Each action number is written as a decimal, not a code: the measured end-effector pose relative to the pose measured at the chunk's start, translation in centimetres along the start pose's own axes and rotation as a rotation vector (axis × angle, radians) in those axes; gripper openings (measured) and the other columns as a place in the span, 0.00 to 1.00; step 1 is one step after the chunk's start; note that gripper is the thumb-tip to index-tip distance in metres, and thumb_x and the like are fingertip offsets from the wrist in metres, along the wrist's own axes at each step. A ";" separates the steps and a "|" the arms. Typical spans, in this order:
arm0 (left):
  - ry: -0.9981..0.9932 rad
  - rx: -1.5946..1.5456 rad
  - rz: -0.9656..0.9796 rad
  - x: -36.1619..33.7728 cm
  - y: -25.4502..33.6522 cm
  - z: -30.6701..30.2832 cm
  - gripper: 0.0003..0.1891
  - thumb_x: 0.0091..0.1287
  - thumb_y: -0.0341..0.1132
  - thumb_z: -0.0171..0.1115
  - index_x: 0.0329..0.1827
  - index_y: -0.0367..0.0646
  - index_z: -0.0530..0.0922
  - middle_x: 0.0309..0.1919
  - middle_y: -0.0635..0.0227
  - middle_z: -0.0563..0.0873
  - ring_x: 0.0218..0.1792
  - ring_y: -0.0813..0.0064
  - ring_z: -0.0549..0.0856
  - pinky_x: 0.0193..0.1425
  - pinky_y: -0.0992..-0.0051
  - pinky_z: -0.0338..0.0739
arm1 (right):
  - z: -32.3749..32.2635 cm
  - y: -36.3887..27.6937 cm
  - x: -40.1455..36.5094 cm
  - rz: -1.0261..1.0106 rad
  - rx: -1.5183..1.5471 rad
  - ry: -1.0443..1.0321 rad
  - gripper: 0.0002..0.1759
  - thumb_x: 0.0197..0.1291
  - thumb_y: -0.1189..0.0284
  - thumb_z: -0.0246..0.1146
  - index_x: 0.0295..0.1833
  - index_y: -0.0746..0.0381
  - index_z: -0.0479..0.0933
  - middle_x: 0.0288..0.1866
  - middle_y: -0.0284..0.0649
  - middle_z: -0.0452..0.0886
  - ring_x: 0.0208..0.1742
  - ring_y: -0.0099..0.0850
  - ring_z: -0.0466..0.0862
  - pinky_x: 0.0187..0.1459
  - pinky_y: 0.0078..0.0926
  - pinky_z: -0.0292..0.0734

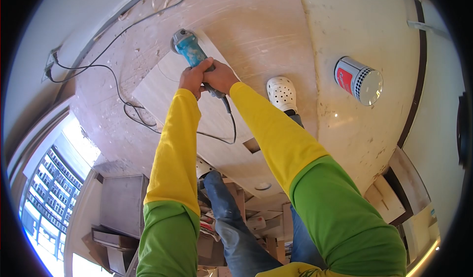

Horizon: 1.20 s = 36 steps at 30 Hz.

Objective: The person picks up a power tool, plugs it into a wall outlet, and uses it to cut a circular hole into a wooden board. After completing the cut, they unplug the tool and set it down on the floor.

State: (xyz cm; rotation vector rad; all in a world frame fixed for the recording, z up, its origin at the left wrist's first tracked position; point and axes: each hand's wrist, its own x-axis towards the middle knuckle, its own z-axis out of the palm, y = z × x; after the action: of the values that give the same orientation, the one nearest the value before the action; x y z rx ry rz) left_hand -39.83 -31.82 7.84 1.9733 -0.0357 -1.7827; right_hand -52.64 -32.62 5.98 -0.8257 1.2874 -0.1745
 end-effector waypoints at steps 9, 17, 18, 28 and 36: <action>0.039 0.025 0.020 -1.5 -1.4 1.0 0.31 0.66 0.48 0.74 0.62 0.33 0.78 0.54 0.56 0.87 0.51 0.62 0.89 0.50 0.61 0.87 | -0.8 0.3 -2.1 -0.015 -0.002 -0.008 0.33 0.50 0.57 0.72 0.61 0.63 0.80 0.53 0.52 0.88 0.53 0.44 0.88 0.56 0.37 0.82; 0.108 0.001 0.071 -13.2 -7.9 -1.1 0.33 0.60 0.49 0.80 0.58 0.32 0.79 0.46 0.60 0.87 0.44 0.71 0.87 0.51 0.71 0.83 | 1.2 0.5 -14.1 0.048 -0.185 -0.074 0.28 0.56 0.55 0.67 0.60 0.55 0.77 0.54 0.56 0.87 0.57 0.58 0.85 0.58 0.46 0.81; 0.115 -0.043 0.081 -16.9 -7.2 -0.4 0.30 0.62 0.48 0.79 0.56 0.33 0.80 0.46 0.61 0.88 0.44 0.73 0.87 0.52 0.72 0.83 | 1.6 0.3 -16.5 0.094 -0.153 -0.067 0.28 0.56 0.55 0.68 0.61 0.56 0.77 0.53 0.56 0.87 0.57 0.57 0.85 0.58 0.46 0.81; 0.011 0.030 0.024 -33.8 -8.2 -1.0 0.35 0.61 0.49 0.79 0.62 0.32 0.78 0.52 0.58 0.87 0.53 0.69 0.85 0.60 0.70 0.79 | 2.0 -4.9 -34.3 0.097 0.063 -0.094 0.44 0.49 0.59 0.78 0.70 0.63 0.69 0.58 0.52 0.84 0.60 0.45 0.85 0.62 0.39 0.79; -0.155 0.013 0.216 -37.7 3.5 -12.8 0.34 0.62 0.52 0.78 0.59 0.32 0.78 0.51 0.57 0.87 0.52 0.68 0.85 0.59 0.68 0.79 | 13.3 -16.1 -33.8 -0.014 -0.067 0.008 0.49 0.47 0.57 0.80 0.72 0.62 0.67 0.61 0.52 0.83 0.62 0.47 0.84 0.63 0.40 0.78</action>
State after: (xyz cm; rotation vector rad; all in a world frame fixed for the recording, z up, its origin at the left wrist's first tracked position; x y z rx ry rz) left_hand -32.50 -18.30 44.76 1.7614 -0.2997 -1.7913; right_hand -46.04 -19.53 42.94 -0.8919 1.3015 -0.1465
